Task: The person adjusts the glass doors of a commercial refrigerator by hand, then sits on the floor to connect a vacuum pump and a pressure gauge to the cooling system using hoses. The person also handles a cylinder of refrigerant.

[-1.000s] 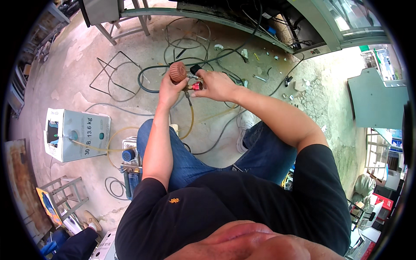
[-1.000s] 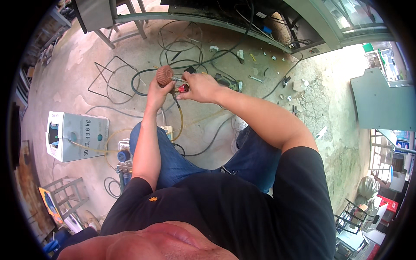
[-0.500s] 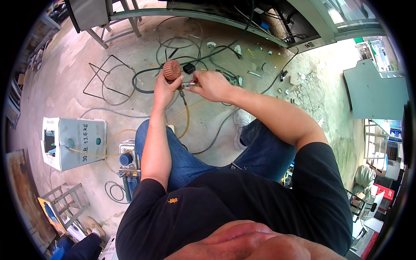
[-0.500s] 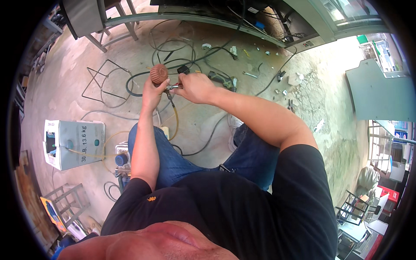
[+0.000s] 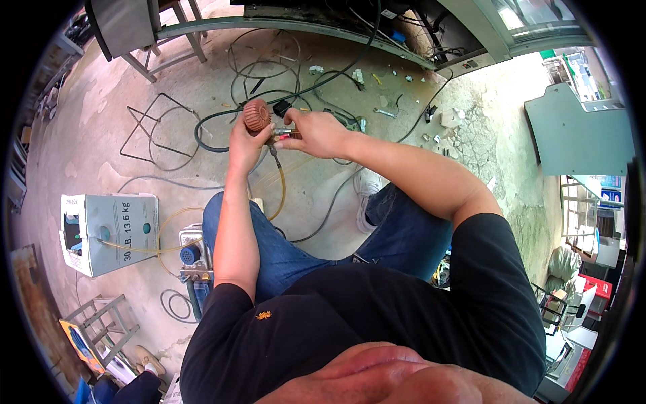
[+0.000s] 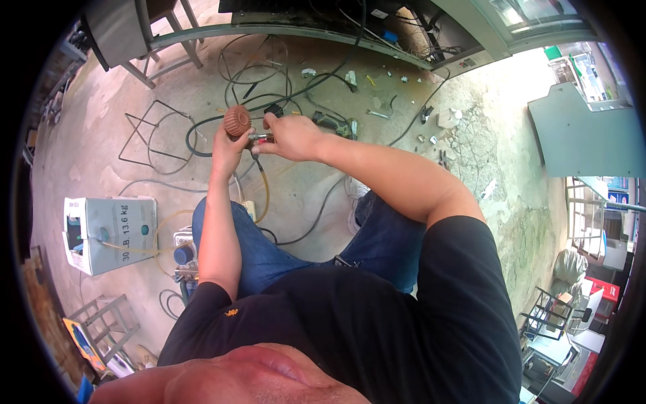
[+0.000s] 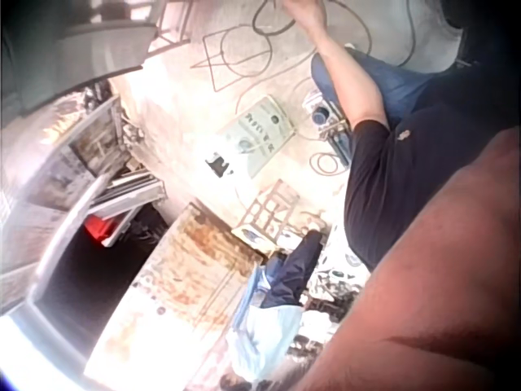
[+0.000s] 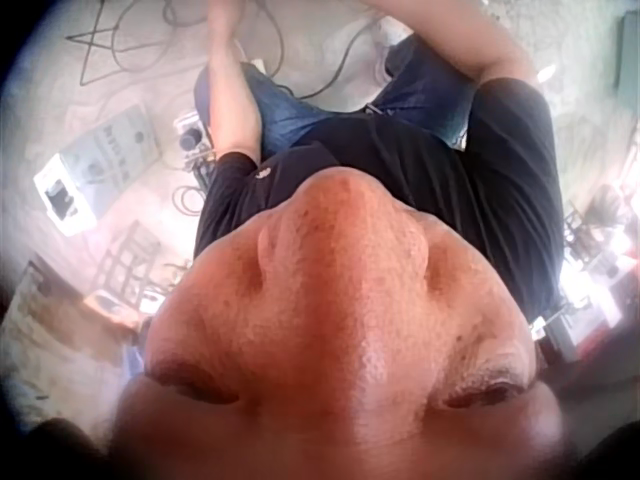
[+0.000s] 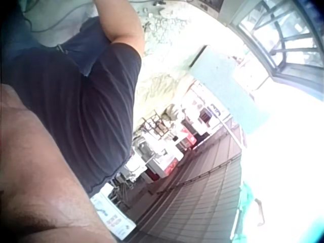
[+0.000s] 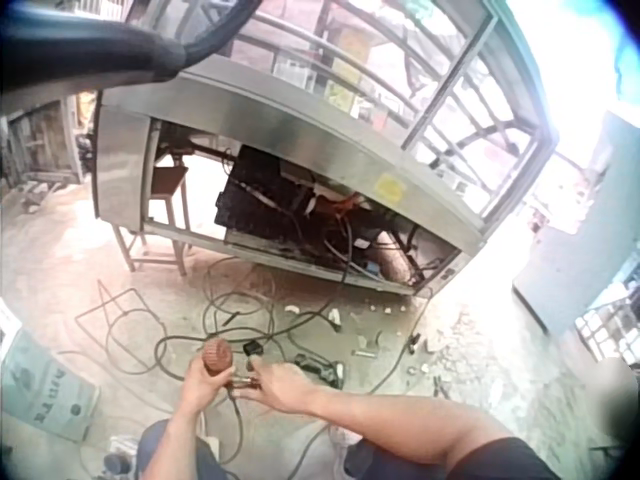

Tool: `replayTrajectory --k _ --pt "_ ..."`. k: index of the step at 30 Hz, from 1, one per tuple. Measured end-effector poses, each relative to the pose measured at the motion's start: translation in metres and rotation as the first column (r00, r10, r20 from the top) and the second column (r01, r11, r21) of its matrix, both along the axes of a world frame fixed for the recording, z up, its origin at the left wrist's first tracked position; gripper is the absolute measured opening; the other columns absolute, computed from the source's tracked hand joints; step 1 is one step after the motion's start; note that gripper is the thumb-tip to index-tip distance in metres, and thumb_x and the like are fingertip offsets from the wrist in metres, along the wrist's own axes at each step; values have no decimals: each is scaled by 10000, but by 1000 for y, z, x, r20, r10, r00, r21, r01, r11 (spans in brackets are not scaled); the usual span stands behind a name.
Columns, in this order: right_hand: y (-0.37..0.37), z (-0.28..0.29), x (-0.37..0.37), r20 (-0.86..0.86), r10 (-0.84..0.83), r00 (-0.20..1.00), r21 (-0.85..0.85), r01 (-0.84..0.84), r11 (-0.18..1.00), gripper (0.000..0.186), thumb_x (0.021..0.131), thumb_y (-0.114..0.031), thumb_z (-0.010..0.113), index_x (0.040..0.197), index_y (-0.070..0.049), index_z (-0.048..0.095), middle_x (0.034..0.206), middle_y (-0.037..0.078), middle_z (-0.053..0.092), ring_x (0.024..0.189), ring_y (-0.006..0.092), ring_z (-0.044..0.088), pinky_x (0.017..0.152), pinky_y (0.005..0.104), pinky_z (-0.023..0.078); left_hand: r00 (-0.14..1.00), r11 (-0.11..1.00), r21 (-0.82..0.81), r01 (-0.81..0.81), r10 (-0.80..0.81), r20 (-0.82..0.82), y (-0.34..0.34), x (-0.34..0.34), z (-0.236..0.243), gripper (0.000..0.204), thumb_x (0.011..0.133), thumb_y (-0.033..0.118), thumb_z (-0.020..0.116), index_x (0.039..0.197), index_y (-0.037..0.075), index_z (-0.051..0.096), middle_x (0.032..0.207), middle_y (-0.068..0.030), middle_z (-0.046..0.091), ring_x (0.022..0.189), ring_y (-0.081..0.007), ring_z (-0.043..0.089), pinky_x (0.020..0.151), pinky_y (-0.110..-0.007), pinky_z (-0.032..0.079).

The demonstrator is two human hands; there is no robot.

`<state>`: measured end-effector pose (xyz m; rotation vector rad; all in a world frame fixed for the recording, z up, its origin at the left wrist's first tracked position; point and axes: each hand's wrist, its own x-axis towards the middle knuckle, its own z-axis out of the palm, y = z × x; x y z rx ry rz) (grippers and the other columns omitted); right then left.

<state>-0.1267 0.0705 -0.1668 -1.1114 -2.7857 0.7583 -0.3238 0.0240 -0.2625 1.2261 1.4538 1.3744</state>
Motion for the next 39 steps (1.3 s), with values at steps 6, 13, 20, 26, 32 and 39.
replayTrajectory --k 6,13,20,26,32,39 --pt "1 -15 2 -23 -68 997 -24 68 997 505 887 -495 664 1035 -24 556 856 190 679 845 395 660 733 479 507 996 999 -24 22 -20 83 4 3 -1 418 838 112 766 1186 -22 577 1001 -78 683 865 -131 654 770 -290 542" --pt "-4 -6 9 3 162 987 201 -160 967 425 882 -423 679 1017 -38 559 875 138 659 805 338 684 703 437 536 985 990 -92 107 -93 147 1 14 10 402 868 129 742 1203 -17 574 999 -59 672 848 -116 655 745 -281 541" --pt "-6 -18 10 93 242 966 280 -258 925 384 892 -373 667 1020 -33 544 919 147 644 773 338 685 670 442 538 953 988 -47 148 -130 274 5 9 6 374 935 219 691 1207 -12 580 993 -58 666 814 -124 659 707 -271 541" --pt "-10 -35 12 129 276 952 307 -303 902 309 882 -293 644 979 -17 545 853 158 643 705 329 680 615 439 541 939 964 -165 209 -151 308 4 8 17 448 1008 414 572 1161 -4 615 986 -33 650 824 -117 626 715 -265 519" --pt "-17 -37 9 81 229 970 299 -243 923 283 880 -286 634 917 -15 561 783 154 649 705 331 683 628 442 544 980 994 -31 103 -96 176 13 15 -3 465 1018 435 533 1147 0 635 866 -14 639 761 -116 571 722 -276 481" --pt "-13 -27 10 121 162 979 21 -166 986 305 890 -306 631 906 -7 570 755 184 672 754 390 675 672 488 529 998 994 -92 56 -53 32 11 25 3 466 988 445 562 1106 1 641 815 -33 626 731 -113 562 694 -290 481"
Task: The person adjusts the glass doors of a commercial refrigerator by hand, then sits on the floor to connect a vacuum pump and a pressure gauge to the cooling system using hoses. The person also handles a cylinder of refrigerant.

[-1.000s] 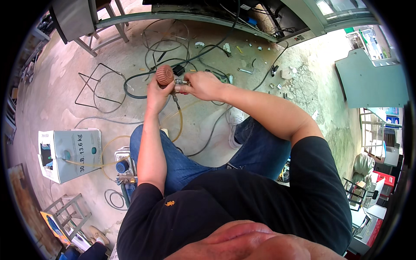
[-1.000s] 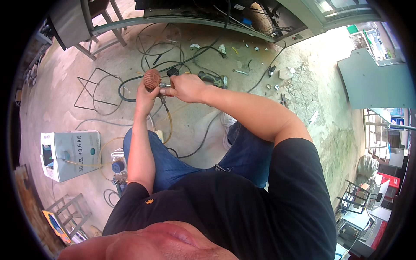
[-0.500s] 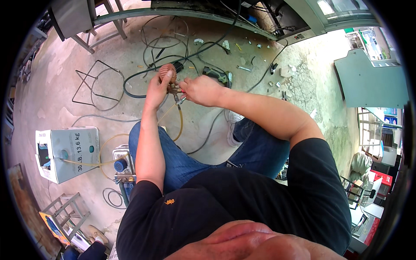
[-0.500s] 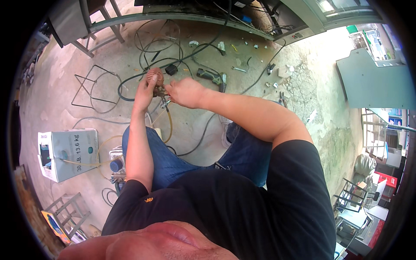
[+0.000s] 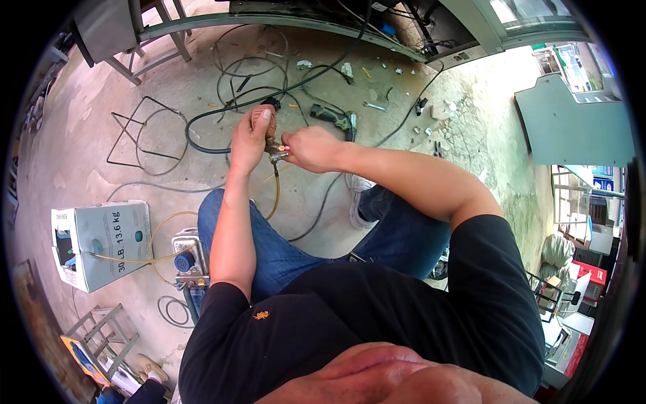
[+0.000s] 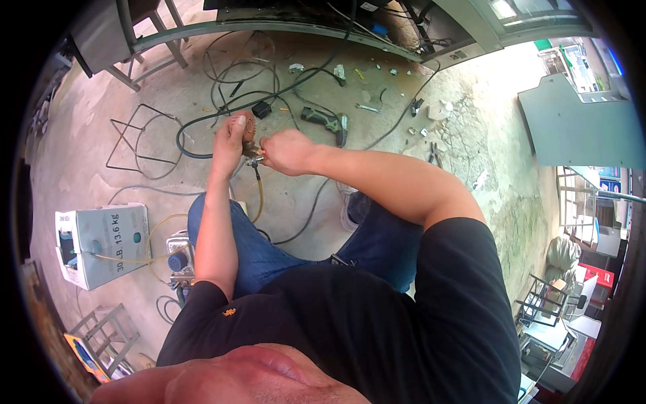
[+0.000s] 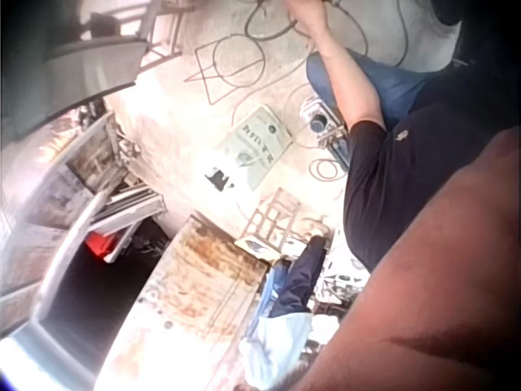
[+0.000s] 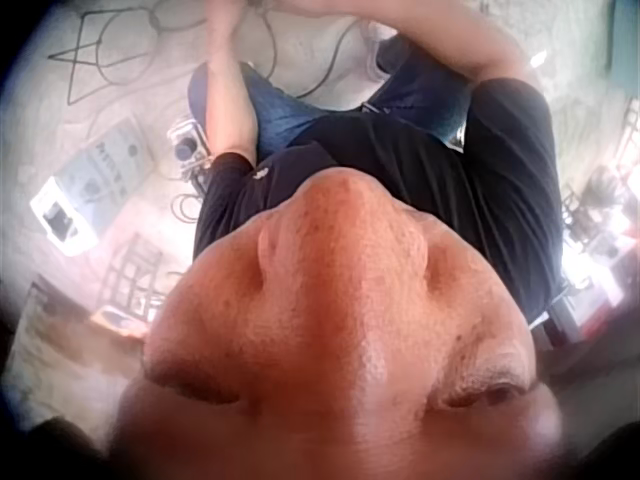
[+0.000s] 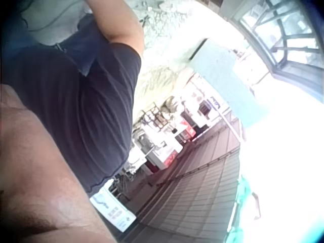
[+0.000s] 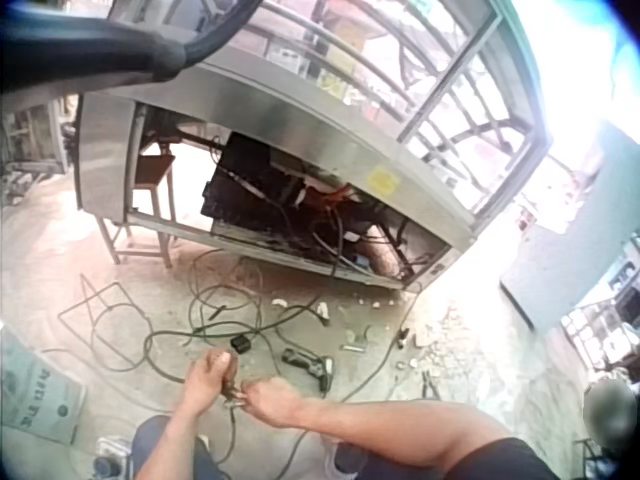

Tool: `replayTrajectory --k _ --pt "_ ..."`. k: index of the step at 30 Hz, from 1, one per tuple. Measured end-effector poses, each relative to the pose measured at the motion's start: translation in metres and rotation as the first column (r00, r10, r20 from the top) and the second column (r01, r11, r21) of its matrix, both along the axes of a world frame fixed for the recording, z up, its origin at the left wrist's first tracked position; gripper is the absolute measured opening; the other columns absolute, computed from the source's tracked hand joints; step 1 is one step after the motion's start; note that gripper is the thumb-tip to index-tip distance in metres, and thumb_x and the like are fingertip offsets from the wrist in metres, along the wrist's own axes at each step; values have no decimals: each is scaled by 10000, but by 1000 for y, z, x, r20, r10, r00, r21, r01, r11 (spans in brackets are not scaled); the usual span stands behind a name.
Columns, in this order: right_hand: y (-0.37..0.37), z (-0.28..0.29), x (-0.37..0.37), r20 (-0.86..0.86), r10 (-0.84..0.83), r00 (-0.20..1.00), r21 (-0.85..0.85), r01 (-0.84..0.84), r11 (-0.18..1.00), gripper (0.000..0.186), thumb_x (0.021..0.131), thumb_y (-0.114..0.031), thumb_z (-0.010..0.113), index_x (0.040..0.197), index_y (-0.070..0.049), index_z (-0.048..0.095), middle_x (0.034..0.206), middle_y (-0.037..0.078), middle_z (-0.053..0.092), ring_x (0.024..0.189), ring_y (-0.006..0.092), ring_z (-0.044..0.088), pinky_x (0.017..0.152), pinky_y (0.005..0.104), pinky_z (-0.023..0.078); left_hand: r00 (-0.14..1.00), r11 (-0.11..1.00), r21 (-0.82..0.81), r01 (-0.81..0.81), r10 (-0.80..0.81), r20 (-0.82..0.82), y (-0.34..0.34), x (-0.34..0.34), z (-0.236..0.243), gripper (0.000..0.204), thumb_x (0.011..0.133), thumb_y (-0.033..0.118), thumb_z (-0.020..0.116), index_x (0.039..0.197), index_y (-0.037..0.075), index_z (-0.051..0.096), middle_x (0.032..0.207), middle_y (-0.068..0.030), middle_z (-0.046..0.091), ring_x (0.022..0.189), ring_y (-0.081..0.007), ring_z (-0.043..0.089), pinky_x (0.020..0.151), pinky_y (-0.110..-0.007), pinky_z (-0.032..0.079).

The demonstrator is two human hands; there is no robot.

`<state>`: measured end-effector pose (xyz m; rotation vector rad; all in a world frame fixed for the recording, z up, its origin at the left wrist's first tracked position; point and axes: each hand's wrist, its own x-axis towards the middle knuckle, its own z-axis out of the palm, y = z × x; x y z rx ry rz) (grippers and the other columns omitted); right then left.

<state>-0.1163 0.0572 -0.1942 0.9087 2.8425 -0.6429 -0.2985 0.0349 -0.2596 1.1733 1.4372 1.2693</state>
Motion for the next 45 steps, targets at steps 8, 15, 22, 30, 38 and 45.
replayTrajectory --k 8,15,22,30,38,45 --pt "-1 7 4 -32 -81 996 -82 79 994 292 895 -301 621 881 -11 594 756 209 665 761 423 656 688 518 508 975 996 93 -8 -13 222 0 11 8 451 973 433 606 1107 4 643 834 -15 623 712 -93 550 656 -262 476" --pt "0 15 0 4 -101 995 -140 101 985 322 900 -320 623 840 -4 636 768 224 666 778 429 656 704 520 508 962 990 137 17 -54 269 1 6 1 463 966 435 613 1111 -3 642 859 -22 633 728 -96 559 663 -262 483" --pt "-3 17 -6 -21 -142 990 -218 134 967 369 919 -345 624 815 9 647 775 236 669 785 432 655 717 510 507 973 980 185 -68 25 227 -6 5 9 480 954 445 613 1109 -8 642 901 -33 647 793 -106 578 730 -261 481" --pt "0 26 -3 49 -165 985 -341 172 924 390 947 -346 600 870 35 628 802 259 652 826 436 643 742 499 489 965 976 200 -84 30 261 -9 11 5 486 964 410 590 1115 -50 630 1073 -90 660 986 -150 590 914 -294 453" --pt "11 12 -7 34 -154 988 -352 156 923 488 960 -420 577 809 41 634 750 268 636 774 448 632 733 493 486 959 996 84 -25 0 282 -3 3 -3 510 1016 428 523 1190 -43 610 1071 -73 659 948 -134 594 830 -273 479" --pt "38 -10 0 -67 -250 966 -366 209 907 565 973 -444 546 864 106 607 740 299 611 768 472 609 728 505 462 885 967 176 -184 241 -397 -52 -22 18 444 913 316 693 1213 8 583 1012 -160 695 926 -285 685 832 -373 535"
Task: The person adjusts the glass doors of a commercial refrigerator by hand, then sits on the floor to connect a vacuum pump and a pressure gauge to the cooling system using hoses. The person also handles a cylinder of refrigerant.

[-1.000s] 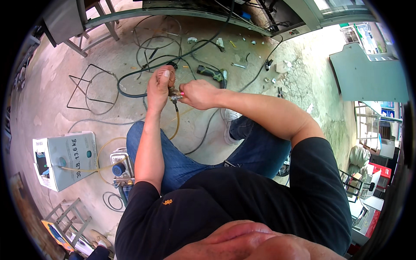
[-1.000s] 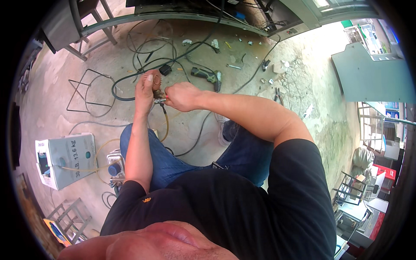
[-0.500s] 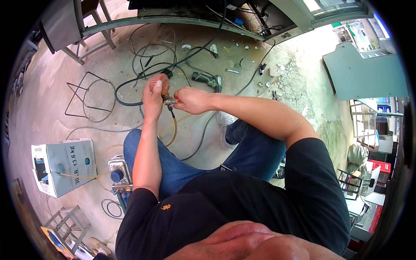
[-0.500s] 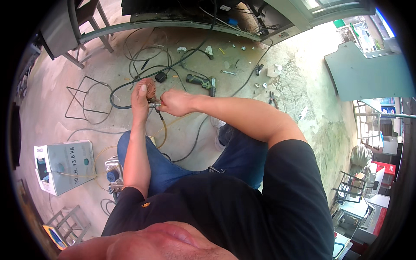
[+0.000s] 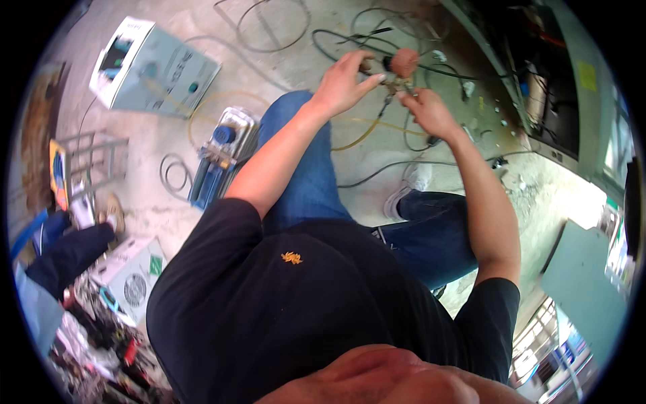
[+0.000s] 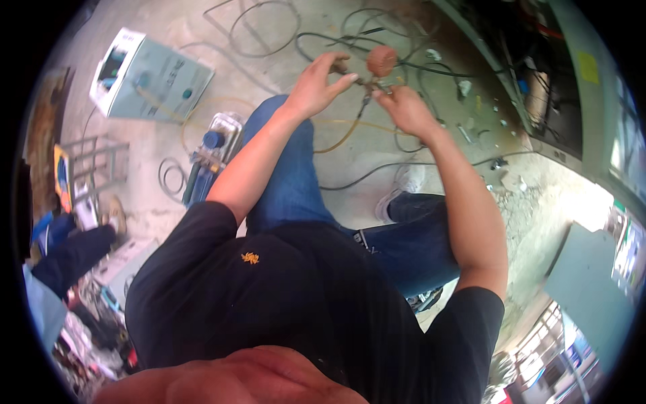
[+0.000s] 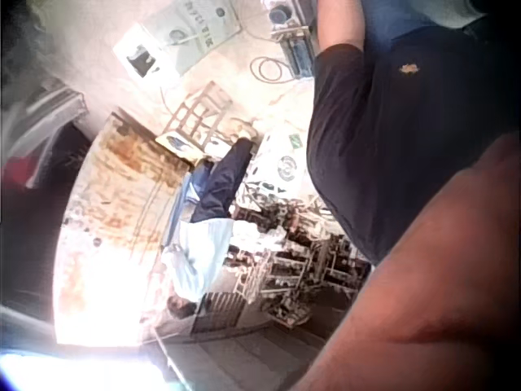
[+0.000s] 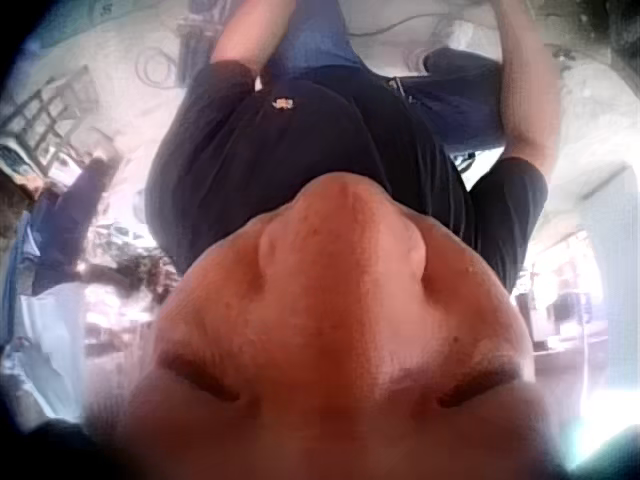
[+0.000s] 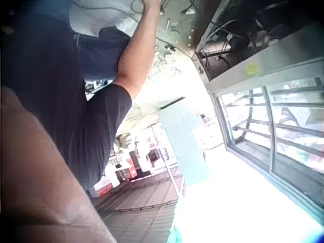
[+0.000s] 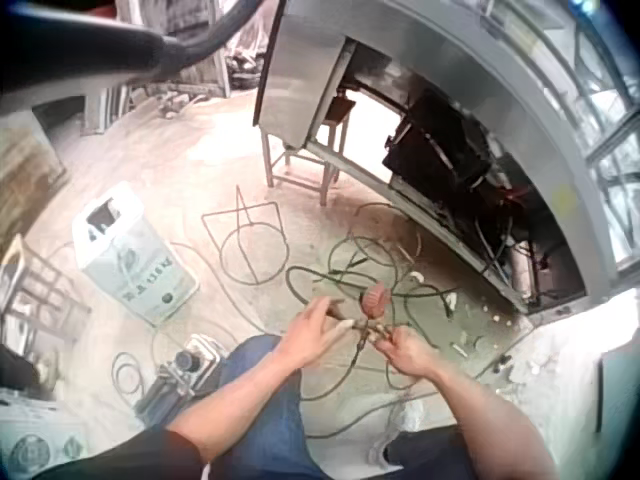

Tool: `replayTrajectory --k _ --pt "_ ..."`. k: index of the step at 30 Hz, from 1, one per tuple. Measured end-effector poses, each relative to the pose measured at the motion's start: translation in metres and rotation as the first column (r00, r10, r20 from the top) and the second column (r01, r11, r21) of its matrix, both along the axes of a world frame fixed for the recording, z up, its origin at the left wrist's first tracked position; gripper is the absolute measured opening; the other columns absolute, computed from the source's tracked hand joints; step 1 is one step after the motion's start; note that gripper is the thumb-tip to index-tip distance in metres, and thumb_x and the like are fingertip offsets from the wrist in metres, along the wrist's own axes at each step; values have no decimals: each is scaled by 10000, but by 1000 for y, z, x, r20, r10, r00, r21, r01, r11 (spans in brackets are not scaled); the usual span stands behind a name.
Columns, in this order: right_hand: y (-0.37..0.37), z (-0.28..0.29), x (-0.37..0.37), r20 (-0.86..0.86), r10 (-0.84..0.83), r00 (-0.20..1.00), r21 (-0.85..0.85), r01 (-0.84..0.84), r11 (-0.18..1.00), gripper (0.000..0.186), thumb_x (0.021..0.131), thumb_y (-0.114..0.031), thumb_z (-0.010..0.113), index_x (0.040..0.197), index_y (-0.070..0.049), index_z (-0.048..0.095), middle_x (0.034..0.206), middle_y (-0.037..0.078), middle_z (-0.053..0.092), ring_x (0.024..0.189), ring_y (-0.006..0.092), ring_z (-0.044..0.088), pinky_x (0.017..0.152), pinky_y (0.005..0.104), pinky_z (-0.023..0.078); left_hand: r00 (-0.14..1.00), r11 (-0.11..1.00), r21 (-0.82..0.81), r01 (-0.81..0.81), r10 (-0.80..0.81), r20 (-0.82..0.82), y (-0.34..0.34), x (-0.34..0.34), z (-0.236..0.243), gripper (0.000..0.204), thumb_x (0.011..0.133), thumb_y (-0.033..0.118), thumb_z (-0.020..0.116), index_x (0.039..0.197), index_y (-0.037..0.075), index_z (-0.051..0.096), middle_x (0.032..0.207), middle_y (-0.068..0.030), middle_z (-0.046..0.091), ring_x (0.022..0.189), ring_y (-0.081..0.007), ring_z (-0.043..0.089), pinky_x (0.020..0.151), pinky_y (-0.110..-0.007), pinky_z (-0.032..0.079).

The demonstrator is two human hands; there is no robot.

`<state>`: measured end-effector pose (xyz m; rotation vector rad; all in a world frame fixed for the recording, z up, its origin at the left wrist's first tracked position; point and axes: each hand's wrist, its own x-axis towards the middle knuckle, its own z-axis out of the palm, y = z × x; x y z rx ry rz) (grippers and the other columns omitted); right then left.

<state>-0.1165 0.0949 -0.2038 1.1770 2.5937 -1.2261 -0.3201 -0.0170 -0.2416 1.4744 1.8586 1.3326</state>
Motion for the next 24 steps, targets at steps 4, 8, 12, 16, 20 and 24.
replayTrajectory --k 4,8,12,16,20,24 --pt "2 3 -23 62 11 998 -149 -2 989 498 979 -446 576 806 20 576 611 53 511 565 146 536 553 349 449 953 962 -42 -269 259 -156 -128 -82 3 319 885 248 699 1101 19 651 936 -136 707 857 -275 698 797 -374 546" --pt "4 -2 -39 92 84 992 -172 -68 983 483 971 -460 585 822 0 586 633 7 492 579 123 521 574 303 474 609 554 -272 -787 769 -195 -305 -160 -12 224 907 216 671 999 14 704 886 -141 729 812 -225 710 740 -328 546" --pt "17 -19 -33 84 56 995 -220 -36 975 468 969 -455 590 816 -13 588 631 -8 478 575 107 490 575 299 472 386 -14 -498 -867 613 -689 -451 -182 -50 540 906 555 581 957 32 706 946 -174 731 951 -331 698 823 -437 524" --pt "23 -12 -43 106 90 990 -207 -67 976 468 970 -454 588 826 -9 591 641 6 491 587 109 502 576 303 471 344 -38 -880 -473 912 -224 -481 -150 -101 802 920 670 484 957 -105 687 894 -259 692 894 -327 680 794 -430 510" --pt "17 -5 -56 72 123 990 -146 -112 983 444 992 -433 576 847 -14 579 603 -23 452 558 86 451 559 279 438 284 -84 -779 -621 902 -324 -493 -138 -140 932 919 693 454 1147 -204 558 1105 -339 648 1071 -415 636 932 -424 481" --pt "18 -1 -56 86 161 983 -135 -149 980 495 982 -455 572 830 15 576 635 59 504 586 151 501 584 341 452 247 -100 -799 -593 922 -298 -487 -150 -154 1035 903 723 426 1289 -237 403 1249 -385 566 1211 -432 570 1013 -413 443"
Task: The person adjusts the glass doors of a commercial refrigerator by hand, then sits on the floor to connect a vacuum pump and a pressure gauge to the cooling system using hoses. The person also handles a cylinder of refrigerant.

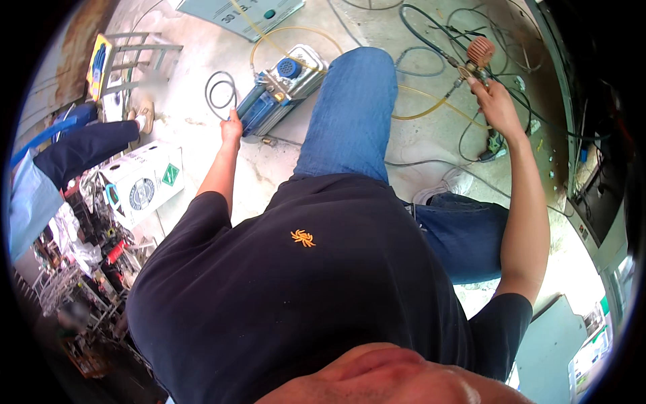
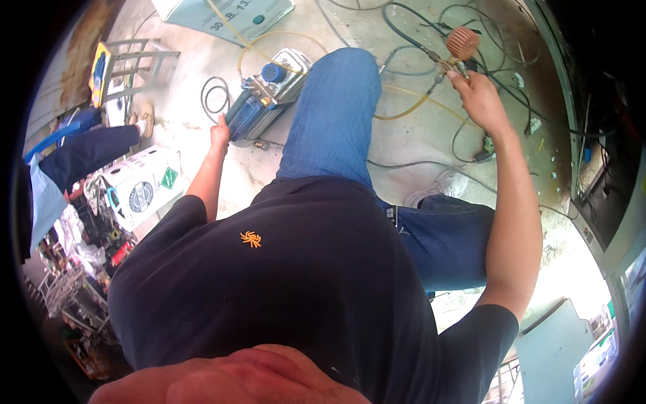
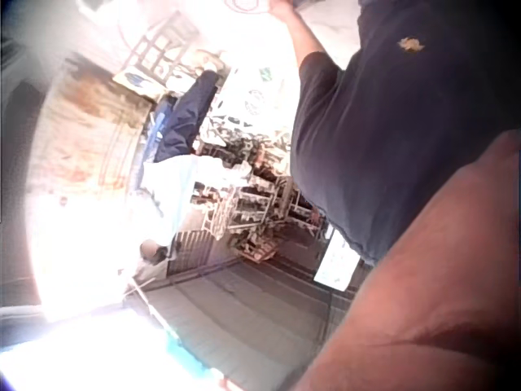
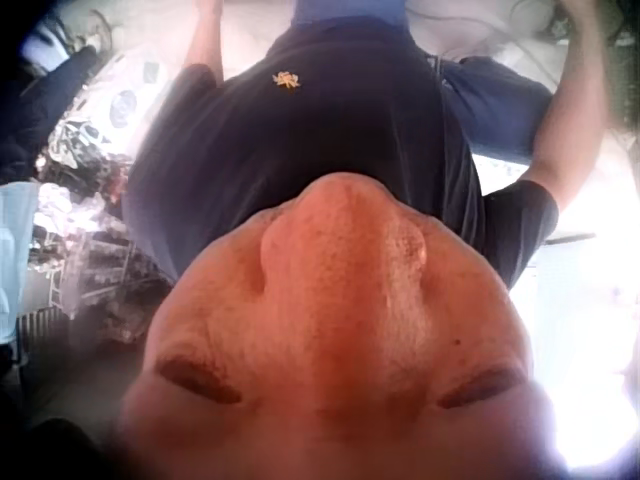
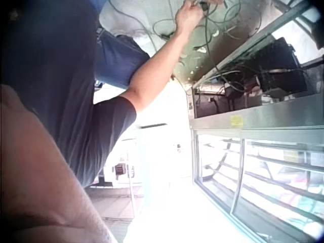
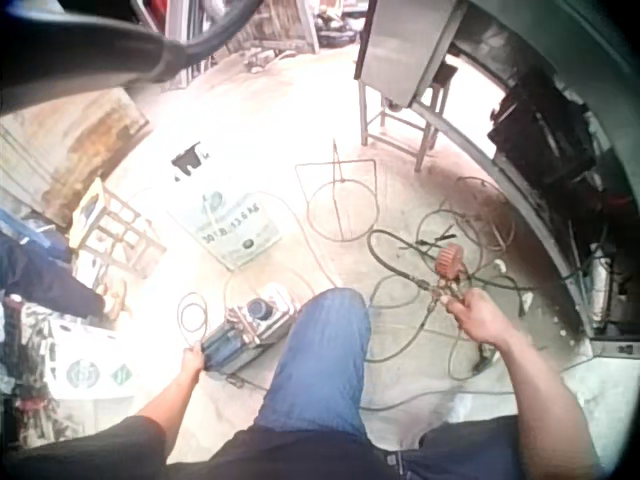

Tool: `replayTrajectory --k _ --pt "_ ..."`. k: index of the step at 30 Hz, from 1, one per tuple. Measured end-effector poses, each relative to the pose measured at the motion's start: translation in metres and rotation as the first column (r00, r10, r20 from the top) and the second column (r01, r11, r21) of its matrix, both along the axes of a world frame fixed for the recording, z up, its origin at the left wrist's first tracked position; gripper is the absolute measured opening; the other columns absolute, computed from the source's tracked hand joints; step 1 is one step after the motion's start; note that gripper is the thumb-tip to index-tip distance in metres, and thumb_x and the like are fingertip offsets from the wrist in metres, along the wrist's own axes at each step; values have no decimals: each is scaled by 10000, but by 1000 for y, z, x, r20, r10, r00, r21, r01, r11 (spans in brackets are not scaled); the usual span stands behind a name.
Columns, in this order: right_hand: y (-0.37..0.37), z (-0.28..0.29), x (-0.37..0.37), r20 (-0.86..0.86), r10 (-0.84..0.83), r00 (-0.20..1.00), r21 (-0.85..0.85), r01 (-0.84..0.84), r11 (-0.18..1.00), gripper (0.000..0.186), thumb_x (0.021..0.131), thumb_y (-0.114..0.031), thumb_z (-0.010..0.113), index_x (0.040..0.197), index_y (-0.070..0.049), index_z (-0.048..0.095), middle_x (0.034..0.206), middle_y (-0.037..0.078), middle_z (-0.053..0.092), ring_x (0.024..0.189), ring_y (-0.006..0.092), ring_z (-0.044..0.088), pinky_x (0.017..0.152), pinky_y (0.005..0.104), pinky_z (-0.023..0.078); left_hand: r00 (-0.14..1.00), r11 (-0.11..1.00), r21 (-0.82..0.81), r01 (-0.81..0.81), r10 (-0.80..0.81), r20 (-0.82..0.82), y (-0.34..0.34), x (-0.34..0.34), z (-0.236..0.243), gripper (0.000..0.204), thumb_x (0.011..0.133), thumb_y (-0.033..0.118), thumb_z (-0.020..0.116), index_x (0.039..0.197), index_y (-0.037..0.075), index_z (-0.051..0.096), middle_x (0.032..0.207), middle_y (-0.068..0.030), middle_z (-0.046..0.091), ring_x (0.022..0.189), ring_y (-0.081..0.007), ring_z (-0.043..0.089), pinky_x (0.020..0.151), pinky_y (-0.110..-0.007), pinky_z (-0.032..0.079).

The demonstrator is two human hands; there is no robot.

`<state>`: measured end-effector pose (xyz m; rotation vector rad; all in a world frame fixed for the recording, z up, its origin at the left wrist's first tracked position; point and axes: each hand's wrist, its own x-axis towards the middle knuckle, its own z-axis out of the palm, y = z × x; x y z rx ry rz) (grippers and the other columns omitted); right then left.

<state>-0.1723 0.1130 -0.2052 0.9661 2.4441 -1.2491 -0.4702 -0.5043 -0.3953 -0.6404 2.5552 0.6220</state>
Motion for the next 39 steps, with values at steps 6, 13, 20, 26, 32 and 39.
replayTrajectory --k 6,13,20,26,32,39 --pt "1 5 -3 -8 41 999 98 -40 994 564 974 -475 553 849 72 607 734 226 621 728 342 621 725 448 478 973 961 157 -226 229 -5 -34 -9 -47 922 918 730 401 1312 -102 451 1180 -231 622 970 -312 647 774 -413 521" --pt "1 13 -2 18 56 998 108 -57 993 558 970 -466 562 838 73 622 766 242 641 752 377 629 735 451 484 965 941 216 -262 258 48 -12 -7 -35 991 912 721 432 1338 -174 421 1302 -279 576 1168 -344 599 998 -398 465" --pt "24 -11 5 -73 -84 994 255 100 962 592 955 -512 543 833 61 627 781 234 655 780 404 636 751 470 485 683 897 -204 392 -432 -589 100 33 85 499 953 384 597 1161 -69 573 1063 -204 614 935 -300 632 876 -394 498" --pt "46 -12 -2 -258 -326 909 96 360 928 500 955 -463 597 816 17 628 635 18 542 586 123 542 595 308 482 432 389 223 894 -611 -663 284 92 168 232 941 204 647 1071 13 644 1011 -147 644 945 -264 652 836 -364 518" --pt "13 18 -14 -484 -412 772 -116 410 905 464 946 -416 622 828 32 654 615 14 573 570 107 586 546 288 489 363 142 345 928 -555 -749 446 133 169 360 975 286 613 1217 19 609 1010 -135 670 973 -246 660 888 -349 505" --pt "-16 43 -11 -503 -303 809 8 355 935 463 974 -416 590 802 13 613 601 23 564 544 113 560 521 298 445 434 66 528 847 -660 -613 495 145 187 314 1005 323 565 1086 34 657 861 -94 678 801 -180 625 739 -341 489"
